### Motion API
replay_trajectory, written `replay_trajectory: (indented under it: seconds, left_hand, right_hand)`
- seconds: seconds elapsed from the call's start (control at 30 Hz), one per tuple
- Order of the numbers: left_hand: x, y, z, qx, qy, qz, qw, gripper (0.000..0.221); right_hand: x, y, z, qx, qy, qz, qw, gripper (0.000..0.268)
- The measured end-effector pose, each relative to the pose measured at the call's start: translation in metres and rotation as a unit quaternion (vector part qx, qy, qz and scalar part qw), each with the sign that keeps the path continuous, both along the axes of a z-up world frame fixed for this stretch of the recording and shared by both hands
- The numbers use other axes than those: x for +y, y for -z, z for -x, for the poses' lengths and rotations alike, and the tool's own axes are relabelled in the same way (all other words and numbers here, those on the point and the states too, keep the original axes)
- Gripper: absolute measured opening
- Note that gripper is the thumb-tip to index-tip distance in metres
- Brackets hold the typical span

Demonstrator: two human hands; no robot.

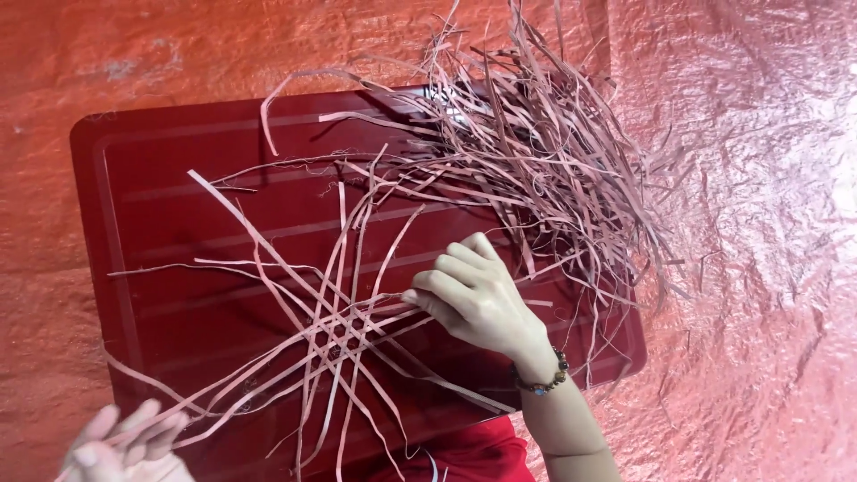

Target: The person is weaving pink plastic strips together on a red tray to create a patterned base.

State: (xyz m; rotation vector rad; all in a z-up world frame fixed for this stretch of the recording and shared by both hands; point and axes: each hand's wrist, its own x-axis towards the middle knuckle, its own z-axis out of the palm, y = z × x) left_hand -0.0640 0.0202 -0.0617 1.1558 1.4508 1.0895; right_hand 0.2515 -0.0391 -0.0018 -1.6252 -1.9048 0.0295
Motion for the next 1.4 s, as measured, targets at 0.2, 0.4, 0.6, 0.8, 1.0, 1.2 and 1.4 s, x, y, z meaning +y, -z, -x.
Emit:
replay_trajectory:
  seconds: [0.2,0.4,0.6,0.8,1.0,1.2,1.4]
  left_hand:
    - [0.016,0.044,0.072,-0.076,0.07,0.063,0.993,0.063]
    - [0.068,-0.041,0.004,0.014,0.014,0.5,0.866,0.041]
    - [0.044,0.058,0.085,-0.402,0.373,0.079,0.833,0.038]
    - [0.037,0.018,0.051,-0.286,0.24,0.088,0.923,0.063]
    - [0.038,-0.034,0.005,-0.095,0.207,0.173,0.958,0.058]
    - [0.051,-0.025,-0.01,-0.132,0.51,0.198,0.827,0.065]
    - [0.08,-0.102,-0.118,0.337,0.338,-0.406,0.779,0.021]
  right_hand:
    - [-0.002,-0.002,-0.003,0.02,0.02,0.004,1.0,0.018]
    - [-0.001,0.001,-0.008,-0.034,0.099,-0.043,0.994,0.016]
    - [-0.005,0.001,-0.016,-0.044,0.226,-0.078,0.97,0.01]
    - [-0.007,0.014,-0.018,-0.049,0.256,-0.101,0.96,0.007]
    - [-0.009,0.005,-0.023,-0.039,0.35,-0.126,0.927,0.004]
    - [-0.005,0.014,-0.02,-0.057,0.302,-0.046,0.951,0.004]
    - [-0.012,0.027,-0.026,-0.14,0.33,0.124,0.925,0.01]
